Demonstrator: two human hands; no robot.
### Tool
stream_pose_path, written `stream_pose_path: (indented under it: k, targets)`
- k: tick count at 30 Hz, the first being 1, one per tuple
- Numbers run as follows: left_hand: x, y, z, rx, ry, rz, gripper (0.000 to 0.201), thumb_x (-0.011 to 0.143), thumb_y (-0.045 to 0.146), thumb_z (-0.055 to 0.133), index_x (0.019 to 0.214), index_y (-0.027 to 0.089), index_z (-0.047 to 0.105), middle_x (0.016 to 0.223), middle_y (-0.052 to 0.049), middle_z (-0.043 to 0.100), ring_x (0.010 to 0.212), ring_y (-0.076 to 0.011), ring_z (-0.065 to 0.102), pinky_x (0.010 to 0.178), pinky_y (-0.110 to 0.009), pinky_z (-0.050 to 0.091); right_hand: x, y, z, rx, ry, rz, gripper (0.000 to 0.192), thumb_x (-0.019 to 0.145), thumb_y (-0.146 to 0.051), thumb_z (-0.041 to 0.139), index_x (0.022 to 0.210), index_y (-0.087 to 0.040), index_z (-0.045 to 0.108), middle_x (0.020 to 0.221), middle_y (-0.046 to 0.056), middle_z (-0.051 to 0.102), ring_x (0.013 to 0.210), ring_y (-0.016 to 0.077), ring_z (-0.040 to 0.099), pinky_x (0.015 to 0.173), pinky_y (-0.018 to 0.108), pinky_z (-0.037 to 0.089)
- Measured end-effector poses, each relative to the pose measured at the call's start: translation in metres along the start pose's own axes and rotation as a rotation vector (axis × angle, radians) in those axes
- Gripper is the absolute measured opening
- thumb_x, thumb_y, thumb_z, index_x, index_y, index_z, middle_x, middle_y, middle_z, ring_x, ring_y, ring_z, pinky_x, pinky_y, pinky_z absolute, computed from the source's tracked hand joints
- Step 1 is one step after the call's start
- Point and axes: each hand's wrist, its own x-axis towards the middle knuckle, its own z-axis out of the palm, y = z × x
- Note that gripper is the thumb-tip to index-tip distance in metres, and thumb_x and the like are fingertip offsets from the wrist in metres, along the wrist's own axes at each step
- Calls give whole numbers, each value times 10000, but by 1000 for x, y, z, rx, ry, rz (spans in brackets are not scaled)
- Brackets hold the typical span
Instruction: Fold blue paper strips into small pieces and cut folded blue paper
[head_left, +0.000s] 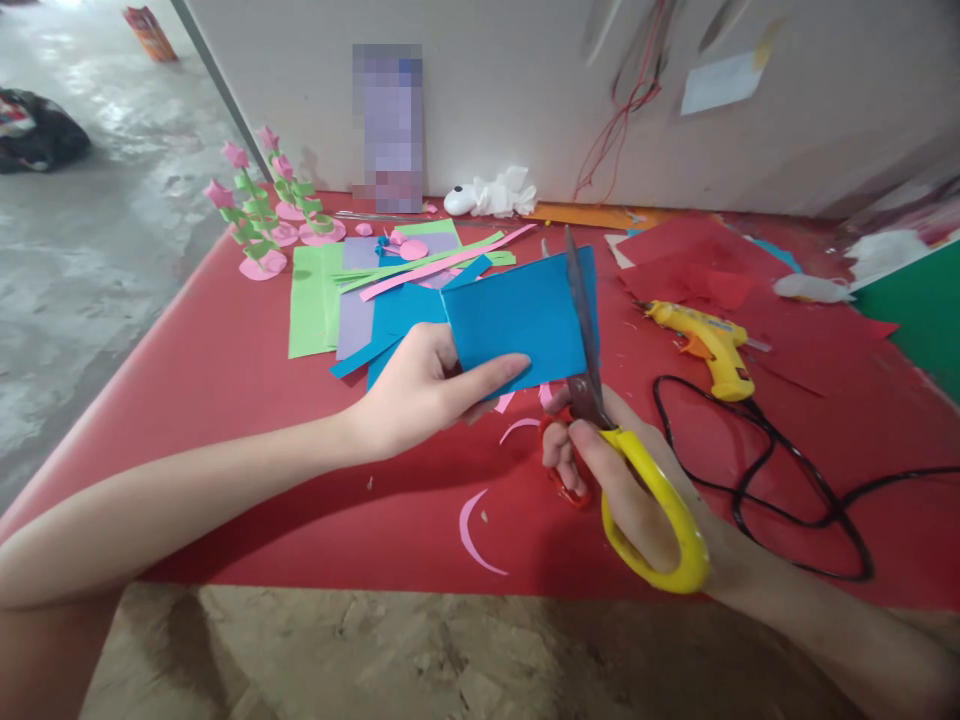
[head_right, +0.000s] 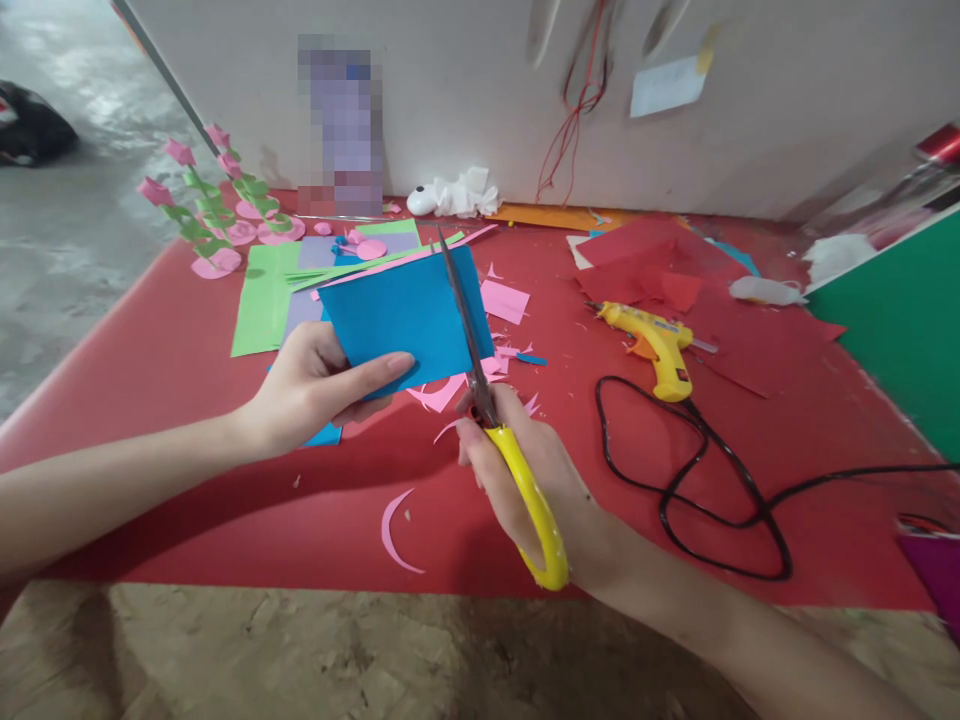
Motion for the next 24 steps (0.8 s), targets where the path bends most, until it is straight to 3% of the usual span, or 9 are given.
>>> stream_pose_path:
  k: [9,13,17,20,24]
  targets:
    - [2,5,0,37,-37,-41,513,822,293,538,351,147,399,311,32,401,287,-8,321,289,-164,215,0,-1,2,29,70,-23,304,870,-518,415,843,-224,489,497,-66,492,330,71,429,336,199,361]
    - [0,7,0,21,-54,-34,509,825,282,535,350,143,413,302,34,406,284,-5,331,303,-156,234,-4,-5,4,-38,158,-13,310,854,-510,457,764,-216,500,423,-72,451,306,64,405,317,185,333]
    - [0,3,1,-24,-39,-27,495,820,300,551,368,145,420,306,44,403,284,-4,334,307,-153,248,-5,-8,3,114,176,10,324,841,-520,491,764,-205,487,429,-81,435,309,51,377,301,170,307]
    - [2,-2,-1,-118,4,-22,453,823,293,551,411,148,428,341,56,403,303,-5,335,314,-152,260,-1,-8,1,215,133,-15,292,862,-501,464,841,-210,468,502,-73,488,367,58,439,343,169,366]
    - [5,-4,-4,-236,53,42,451,827,266,546,424,152,380,367,64,384,319,2,308,306,-145,224,6,-5,2,215,63,-74,170,887,-382,438,868,-214,462,603,-39,577,509,84,558,514,198,490]
